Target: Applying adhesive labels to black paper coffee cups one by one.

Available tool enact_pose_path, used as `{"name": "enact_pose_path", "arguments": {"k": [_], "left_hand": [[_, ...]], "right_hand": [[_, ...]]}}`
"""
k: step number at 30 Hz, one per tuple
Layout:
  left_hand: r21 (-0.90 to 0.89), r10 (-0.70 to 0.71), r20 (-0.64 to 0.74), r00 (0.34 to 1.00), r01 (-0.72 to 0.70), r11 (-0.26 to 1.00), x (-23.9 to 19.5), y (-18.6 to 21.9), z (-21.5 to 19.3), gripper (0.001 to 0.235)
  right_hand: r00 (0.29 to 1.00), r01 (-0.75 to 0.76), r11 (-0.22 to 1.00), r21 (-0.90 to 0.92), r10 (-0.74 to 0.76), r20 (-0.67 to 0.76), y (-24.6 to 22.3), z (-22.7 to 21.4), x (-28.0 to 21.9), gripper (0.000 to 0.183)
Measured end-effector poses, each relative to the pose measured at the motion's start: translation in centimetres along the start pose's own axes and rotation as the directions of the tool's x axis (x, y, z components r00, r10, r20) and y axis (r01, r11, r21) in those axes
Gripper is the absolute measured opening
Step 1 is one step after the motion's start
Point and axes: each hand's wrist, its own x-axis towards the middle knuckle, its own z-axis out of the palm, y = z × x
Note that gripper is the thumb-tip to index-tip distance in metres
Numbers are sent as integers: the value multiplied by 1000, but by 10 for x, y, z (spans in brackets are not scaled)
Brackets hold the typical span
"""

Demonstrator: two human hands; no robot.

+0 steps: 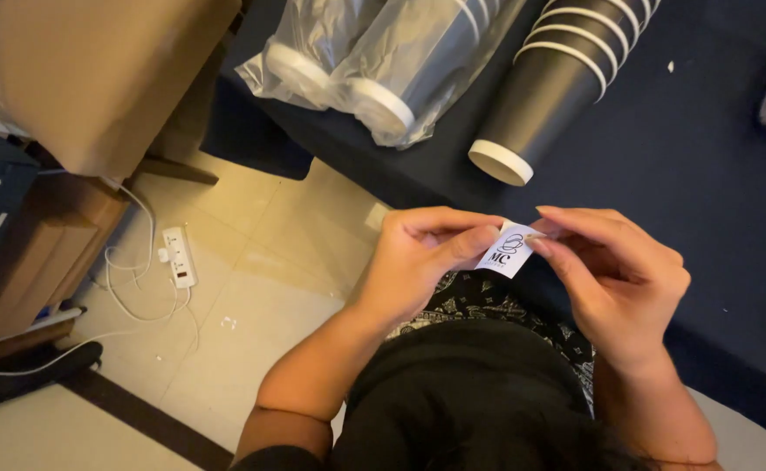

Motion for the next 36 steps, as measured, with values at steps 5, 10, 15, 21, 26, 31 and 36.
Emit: {"name": "enact_pose_path", "arguments": {"k": [5,10,15,21,26,31,36], "left_hand": [[-161,-65,54,996,73,984,4,-11,-7,23],[-178,-55,101,993,73,981,6,-13,-10,23],[-87,-74,95,993,82,993,6,-8,-7,19],[-87,-98,37,994,101,991,6,-6,-2,20],[86,-76,75,994,69,994,6,-7,-3,17],[106,-42,126,991,28,994,8,-9,-2,17],[-73,-140,116,983,149,986,11,-14,3,20]], "right_hand": [[993,117,987,-108,-113,46,-3,0,5,13],[987,153,981,-119,-146,67,-2,-3,4,13],[972,223,968,-114,-211,107,0,-5,4,14],[973,212,968,-134,-196,122,-3,-6,3,14],[954,266,951,-156,-236,186,17,-10,-1,29],[902,402,900,-169,-357,244,20,-9,3,30],[873,484,866,-128,-468,137,21,-7,3,6]]}}
